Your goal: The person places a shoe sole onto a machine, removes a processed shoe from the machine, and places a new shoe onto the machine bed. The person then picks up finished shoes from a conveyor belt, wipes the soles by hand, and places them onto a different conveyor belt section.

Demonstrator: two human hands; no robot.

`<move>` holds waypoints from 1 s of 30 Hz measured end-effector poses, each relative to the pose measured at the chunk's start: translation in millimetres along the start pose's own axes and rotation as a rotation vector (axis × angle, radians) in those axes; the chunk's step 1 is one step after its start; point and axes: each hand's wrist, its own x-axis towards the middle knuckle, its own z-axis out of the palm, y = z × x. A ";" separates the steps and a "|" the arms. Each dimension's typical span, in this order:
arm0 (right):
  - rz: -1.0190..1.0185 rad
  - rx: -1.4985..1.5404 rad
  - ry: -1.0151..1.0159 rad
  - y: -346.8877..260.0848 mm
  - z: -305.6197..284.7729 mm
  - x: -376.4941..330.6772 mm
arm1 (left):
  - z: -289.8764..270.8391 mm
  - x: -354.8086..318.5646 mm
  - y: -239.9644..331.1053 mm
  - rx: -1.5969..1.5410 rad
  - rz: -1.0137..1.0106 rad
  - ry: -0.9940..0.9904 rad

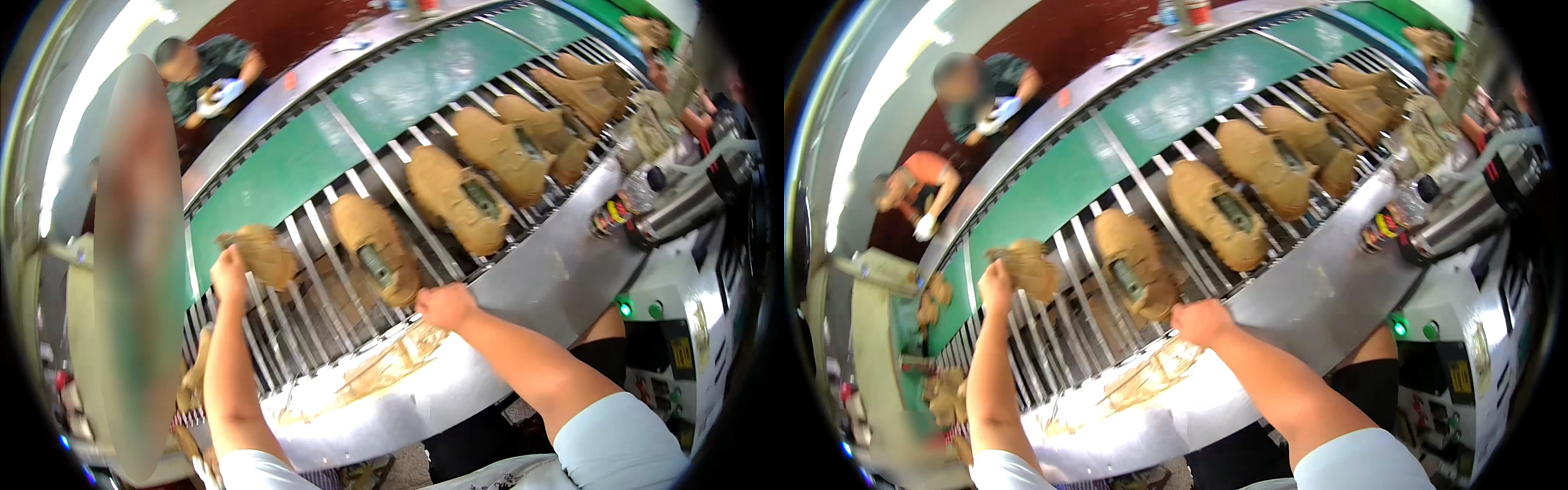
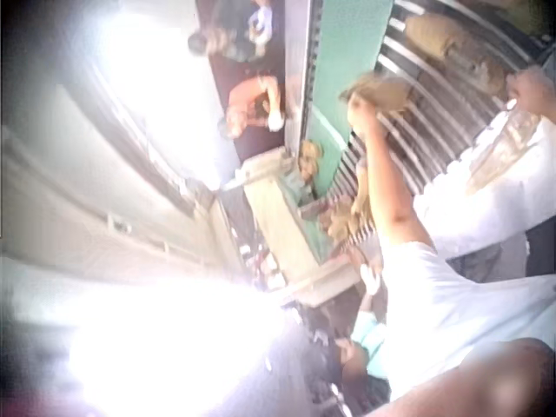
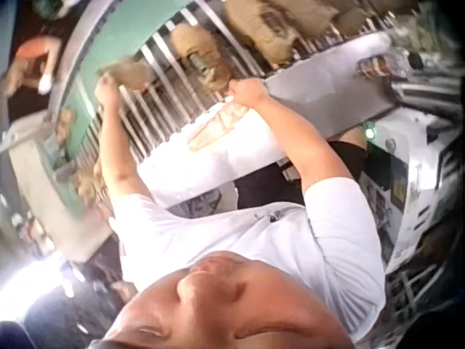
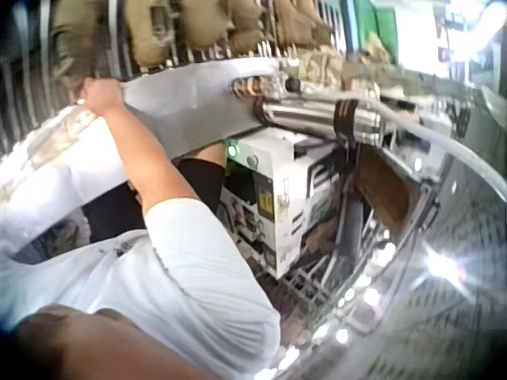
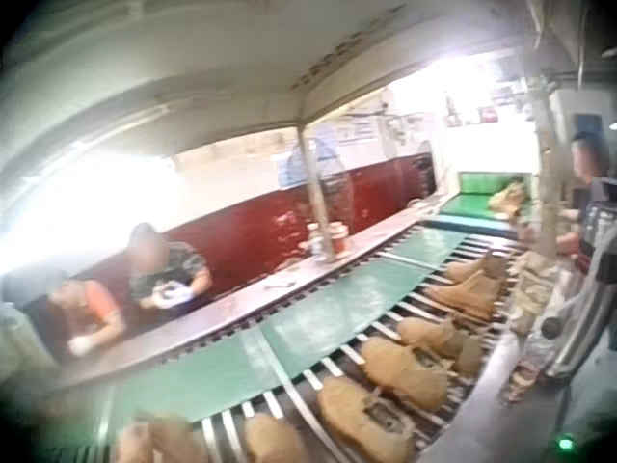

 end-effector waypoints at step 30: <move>-0.012 2.091 -0.128 -8.7 -148.6 -388.5 | -201.4 -439.6 266.0 -0.804 0.249 -1.013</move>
